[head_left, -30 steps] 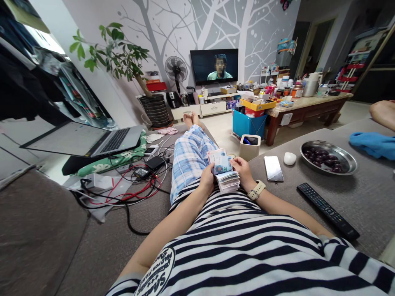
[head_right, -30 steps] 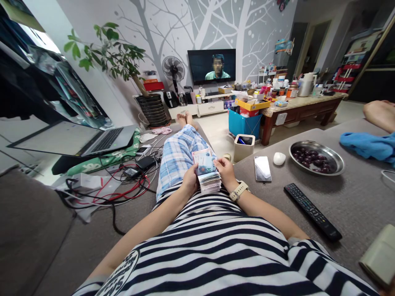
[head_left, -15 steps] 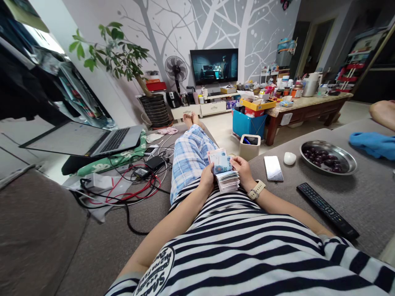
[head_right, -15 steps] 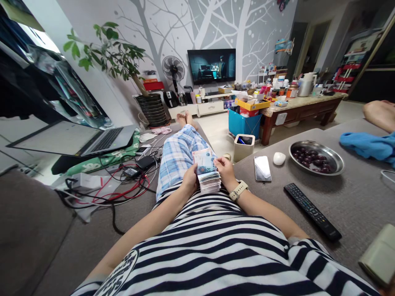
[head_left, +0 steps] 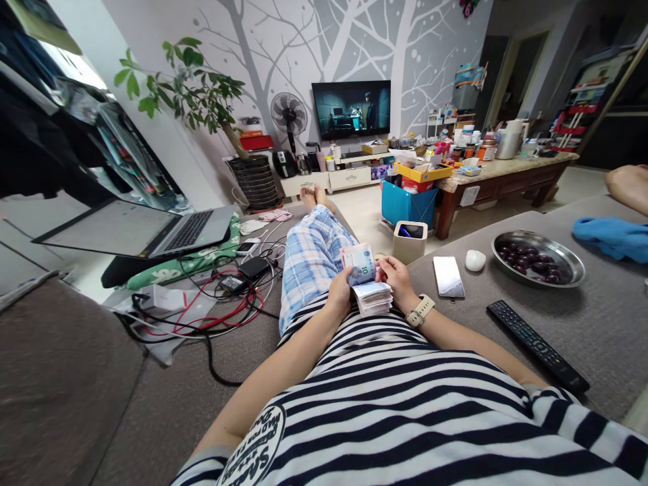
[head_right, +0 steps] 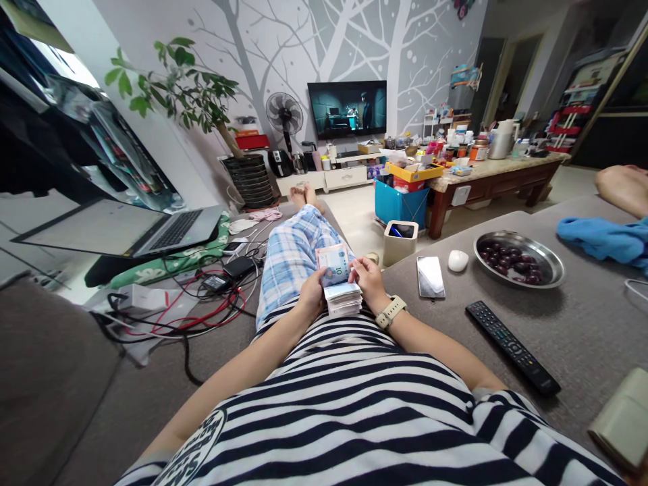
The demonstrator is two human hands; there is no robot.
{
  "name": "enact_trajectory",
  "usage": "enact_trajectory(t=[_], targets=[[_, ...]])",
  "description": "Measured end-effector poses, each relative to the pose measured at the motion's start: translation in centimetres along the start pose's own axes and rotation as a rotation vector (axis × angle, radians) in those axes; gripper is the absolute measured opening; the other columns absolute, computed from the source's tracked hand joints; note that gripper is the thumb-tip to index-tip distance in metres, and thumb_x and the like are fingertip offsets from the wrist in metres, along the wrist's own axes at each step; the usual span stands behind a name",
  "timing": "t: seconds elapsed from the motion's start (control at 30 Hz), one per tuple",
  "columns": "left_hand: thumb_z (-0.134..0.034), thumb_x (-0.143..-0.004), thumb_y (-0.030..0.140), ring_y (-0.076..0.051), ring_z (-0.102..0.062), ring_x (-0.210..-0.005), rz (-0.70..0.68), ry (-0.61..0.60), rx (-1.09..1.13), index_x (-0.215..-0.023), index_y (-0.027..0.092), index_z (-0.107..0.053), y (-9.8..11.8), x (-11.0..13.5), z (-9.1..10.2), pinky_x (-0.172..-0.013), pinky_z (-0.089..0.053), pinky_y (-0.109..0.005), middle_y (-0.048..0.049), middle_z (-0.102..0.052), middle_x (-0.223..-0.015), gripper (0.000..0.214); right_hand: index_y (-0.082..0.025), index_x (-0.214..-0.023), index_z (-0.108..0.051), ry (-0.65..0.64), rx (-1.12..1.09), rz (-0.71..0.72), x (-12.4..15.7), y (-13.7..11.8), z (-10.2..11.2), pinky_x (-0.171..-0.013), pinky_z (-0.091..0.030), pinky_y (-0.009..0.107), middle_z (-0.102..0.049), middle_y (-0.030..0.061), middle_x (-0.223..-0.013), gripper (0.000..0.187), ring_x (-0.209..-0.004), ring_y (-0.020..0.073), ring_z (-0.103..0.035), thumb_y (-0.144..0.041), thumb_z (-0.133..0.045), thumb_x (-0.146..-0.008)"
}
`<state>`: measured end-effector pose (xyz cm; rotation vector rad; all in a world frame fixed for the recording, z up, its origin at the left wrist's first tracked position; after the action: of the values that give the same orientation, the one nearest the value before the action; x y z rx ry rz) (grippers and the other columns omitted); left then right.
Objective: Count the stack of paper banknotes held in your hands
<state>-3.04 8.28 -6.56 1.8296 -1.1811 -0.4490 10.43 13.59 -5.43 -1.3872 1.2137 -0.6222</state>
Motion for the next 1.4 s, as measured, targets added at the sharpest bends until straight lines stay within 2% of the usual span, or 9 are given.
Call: enact_trajectory(t=[0.17, 0.3, 0.4, 0.5, 0.67, 0.87, 1.0, 1.2, 1.4], targets=[[-0.067, -0.077, 0.023, -0.029, -0.076, -0.093, 0.003, 0.023, -0.018, -0.078, 0.016, -0.072, 0.5, 0.5, -0.2, -0.094, -0.058, -0.042, -0.0073, -0.076, -0.075, 0.009, -0.024, -0.075, -0.059, 0.034, -0.004, 0.014, -0.2, 0.3, 0.0, -0.053, -0.042, 0.030, -0.055, -0.0043, -0.052, 0.051, -0.049, 0.0145, -0.049, -0.071, -0.079, -0.069], [-0.072, -0.071, 0.025, -0.025, -0.074, -0.080, -0.008, -0.021, -0.068, -0.070, 0.018, -0.069, 0.7, 0.8, -0.1, -0.087, -0.059, -0.039, -0.0040, -0.072, -0.068, 0.008, -0.025, -0.079, -0.056, 0.099, 0.017, -0.016, -0.5, 0.8, 0.3, -0.053, -0.041, 0.030, -0.056, -0.0050, -0.055, 0.054, -0.051, 0.0156, -0.050, -0.068, -0.085, -0.062], [-0.076, -0.064, 0.025, -0.022, -0.070, -0.072, -0.008, -0.074, -0.088, -0.066, 0.018, -0.066, 0.8, 0.9, -0.1, -0.081, -0.058, -0.037, -0.0020, -0.069, -0.064, 0.013, -0.025, -0.078, -0.055, 0.115, 0.050, 0.006, -0.7, 1.0, 0.5, -0.056, -0.043, 0.031, -0.057, -0.0039, -0.059, 0.053, -0.055, 0.0165, -0.052, -0.070, -0.081, -0.065], [-0.077, -0.061, 0.023, -0.023, -0.070, -0.073, -0.012, -0.101, -0.092, -0.070, 0.018, -0.066, 0.9, 1.1, -0.2, -0.079, -0.057, -0.036, -0.0006, -0.066, -0.060, 0.015, -0.025, -0.071, -0.055, 0.077, 0.090, 0.024, -0.7, 1.0, 0.6, -0.059, -0.043, 0.031, -0.057, -0.0028, -0.060, 0.052, -0.058, 0.0166, -0.052, -0.073, -0.075, -0.071], [-0.078, -0.064, 0.020, -0.023, -0.071, -0.073, 0.002, -0.073, -0.085, -0.074, 0.018, -0.067, 1.1, 1.3, -0.4, -0.080, -0.058, -0.037, -0.0016, -0.070, -0.064, 0.015, -0.024, -0.064, -0.055, 0.064, 0.085, 0.027, -0.6, 0.6, 0.6, -0.057, -0.040, 0.031, -0.054, -0.0026, -0.058, 0.050, -0.057, 0.0155, -0.047, -0.070, -0.074, -0.072], [-0.068, -0.079, 0.022, -0.024, -0.075, -0.075, 0.034, 0.048, -0.013, -0.077, 0.015, -0.071, 1.1, 0.9, -0.7, -0.082, -0.060, -0.036, -0.0047, -0.073, -0.066, 0.008, -0.024, -0.063, -0.054, 0.046, 0.054, 0.044, -0.4, 0.1, 0.4, -0.058, -0.039, 0.031, -0.052, -0.0030, -0.058, 0.049, -0.057, 0.0149, -0.045, -0.068, -0.074, -0.073], [-0.067, -0.082, 0.022, -0.024, -0.076, -0.078, 0.041, 0.046, 0.017, -0.079, 0.014, -0.072, 0.8, 0.5, -0.6, -0.085, -0.061, -0.036, -0.0056, -0.074, -0.067, 0.010, -0.024, -0.063, -0.054, 0.041, 0.037, 0.066, -0.3, -0.1, 0.3, -0.056, -0.038, 0.030, -0.049, -0.0035, -0.058, 0.050, -0.057, 0.0145, -0.043, -0.069, -0.073, -0.074], [-0.072, -0.078, 0.026, -0.026, -0.078, -0.090, 0.016, -0.005, 0.035, -0.086, 0.015, -0.074, 0.2, -0.1, -0.1, -0.090, -0.061, -0.037, -0.0079, -0.080, -0.081, 0.014, -0.023, -0.065, -0.056, 0.010, 0.016, 0.046, -0.2, 0.0, 0.4, -0.052, -0.035, 0.029, -0.046, -0.0046, -0.055, 0.049, -0.052, 0.0131, -0.040, -0.068, -0.074, -0.076], [-0.071, -0.078, 0.026, -0.025, -0.078, -0.088, 0.001, 0.000, 0.013, -0.084, 0.014, -0.074, 0.0, -0.3, 0.2, -0.088, -0.060, -0.036, -0.0082, -0.080, -0.082, 0.014, -0.023, -0.068, -0.059, 0.004, 0.008, 0.031, 0.0, -0.2, 0.3, -0.052, -0.033, 0.029, -0.047, -0.0046, -0.055, 0.047, -0.053, 0.0132, -0.039, -0.067, -0.075, -0.074]])
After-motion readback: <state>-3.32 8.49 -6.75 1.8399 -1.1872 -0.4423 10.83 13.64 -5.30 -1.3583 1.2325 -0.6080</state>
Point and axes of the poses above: each hand's wrist, its own x-axis away from the middle knuckle, its own z-axis out of the back of the hand, y = z × x, the point moved 2 cm from there along -x, towards the middle knuckle
